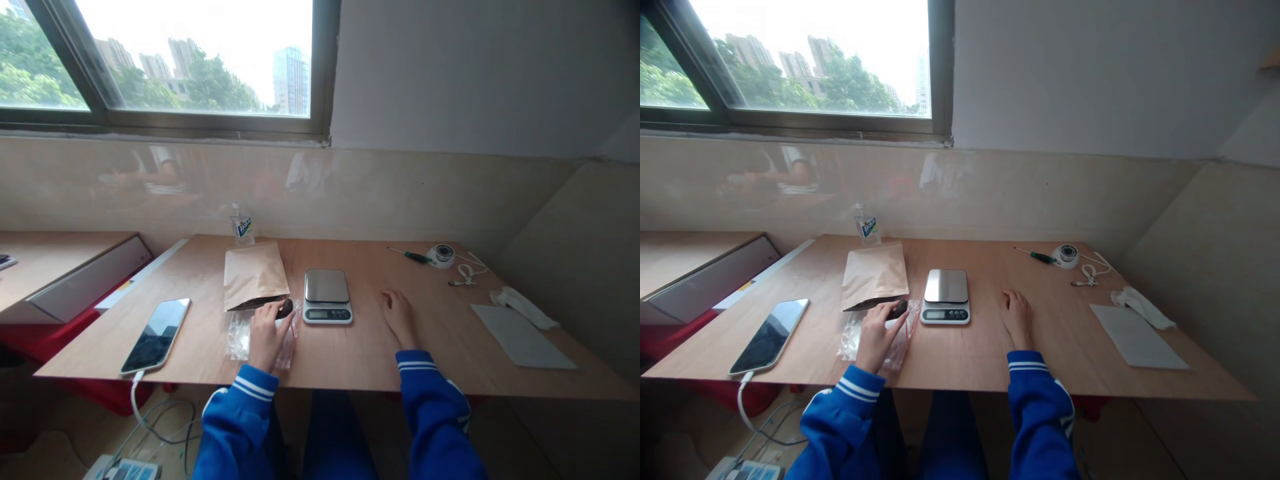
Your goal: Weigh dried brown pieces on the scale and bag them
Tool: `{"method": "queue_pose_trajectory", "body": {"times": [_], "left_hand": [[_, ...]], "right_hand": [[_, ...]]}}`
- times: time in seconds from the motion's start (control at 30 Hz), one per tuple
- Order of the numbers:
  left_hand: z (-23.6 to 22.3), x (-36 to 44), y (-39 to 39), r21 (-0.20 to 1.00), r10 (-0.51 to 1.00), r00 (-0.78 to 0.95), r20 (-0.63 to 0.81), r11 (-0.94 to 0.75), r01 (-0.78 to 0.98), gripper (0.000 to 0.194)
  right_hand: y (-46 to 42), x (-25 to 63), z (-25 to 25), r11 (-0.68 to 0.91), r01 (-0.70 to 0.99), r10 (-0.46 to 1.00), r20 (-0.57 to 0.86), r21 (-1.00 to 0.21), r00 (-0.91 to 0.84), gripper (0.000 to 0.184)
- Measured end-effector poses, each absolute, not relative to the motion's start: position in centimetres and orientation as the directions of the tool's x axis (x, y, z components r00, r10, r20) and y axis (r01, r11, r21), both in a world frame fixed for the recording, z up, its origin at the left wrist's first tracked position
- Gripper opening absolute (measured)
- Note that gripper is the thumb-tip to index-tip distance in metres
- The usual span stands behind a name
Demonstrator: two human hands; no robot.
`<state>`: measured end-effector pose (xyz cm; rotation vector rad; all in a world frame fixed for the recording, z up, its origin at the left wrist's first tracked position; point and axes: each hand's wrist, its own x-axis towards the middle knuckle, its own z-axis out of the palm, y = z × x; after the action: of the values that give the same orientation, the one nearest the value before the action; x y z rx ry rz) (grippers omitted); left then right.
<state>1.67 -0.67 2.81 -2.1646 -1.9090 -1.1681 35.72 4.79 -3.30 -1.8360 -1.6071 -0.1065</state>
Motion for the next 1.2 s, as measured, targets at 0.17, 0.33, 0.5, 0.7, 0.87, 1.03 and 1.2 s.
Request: {"method": "queue_pose_trajectory", "body": {"times": [0.17, 0.33, 0.5, 0.7, 0.87, 1.03, 1.2], "left_hand": [[4.9, 7.2, 3.9, 0.422, 0.886, 0.161, 0.436, -0.359, 0.832, 0.028], [4.2, 7.7, 4.5, 0.452, 0.909, 0.002, 0.418, -0.21, 0.867, 0.05], [0.7, 2.3, 1.1, 0.551, 0.825, -0.272, 0.496, -0.056, 0.833, 0.031], [-2.1, -2.5, 2.2, 0.605, 0.803, -0.459, 0.38, 0.159, 0.78, 0.033], [-0.5, -1.3, 3.6, 0.57, 0.793, -0.566, 0.225, 0.365, 0.737, 0.042], [1.2, 0.2, 4.0, 0.514, 0.792, -0.591, 0.155, 0.446, 0.733, 0.062], [1.2, 0.2, 4.4, 0.475, 0.795, -0.568, 0.214, 0.424, 0.772, 0.051]], "right_hand": [[4.8, 35.9, -3.4, 0.023, 0.885, 0.844, 0.484, -0.464, 0.231, 0.031], [4.9, 36.1, -3.5, 0.064, 0.85, 0.839, 0.489, -0.523, 0.238, 0.031], [4.9, 36.1, -3.7, 0.074, 0.848, 0.83, 0.504, -0.525, 0.24, 0.03], [4.9, 36.3, -3.9, 0.086, 0.858, 0.828, 0.515, -0.507, 0.222, 0.03], [4.8, 36.3, -3.8, 0.091, 0.858, 0.83, 0.515, -0.506, 0.216, 0.031], [4.8, 36.3, -3.7, 0.077, 0.858, 0.834, 0.505, -0.508, 0.224, 0.031], [4.8, 36.3, -3.8, 0.074, 0.858, 0.835, 0.502, -0.508, 0.225, 0.031]]}}
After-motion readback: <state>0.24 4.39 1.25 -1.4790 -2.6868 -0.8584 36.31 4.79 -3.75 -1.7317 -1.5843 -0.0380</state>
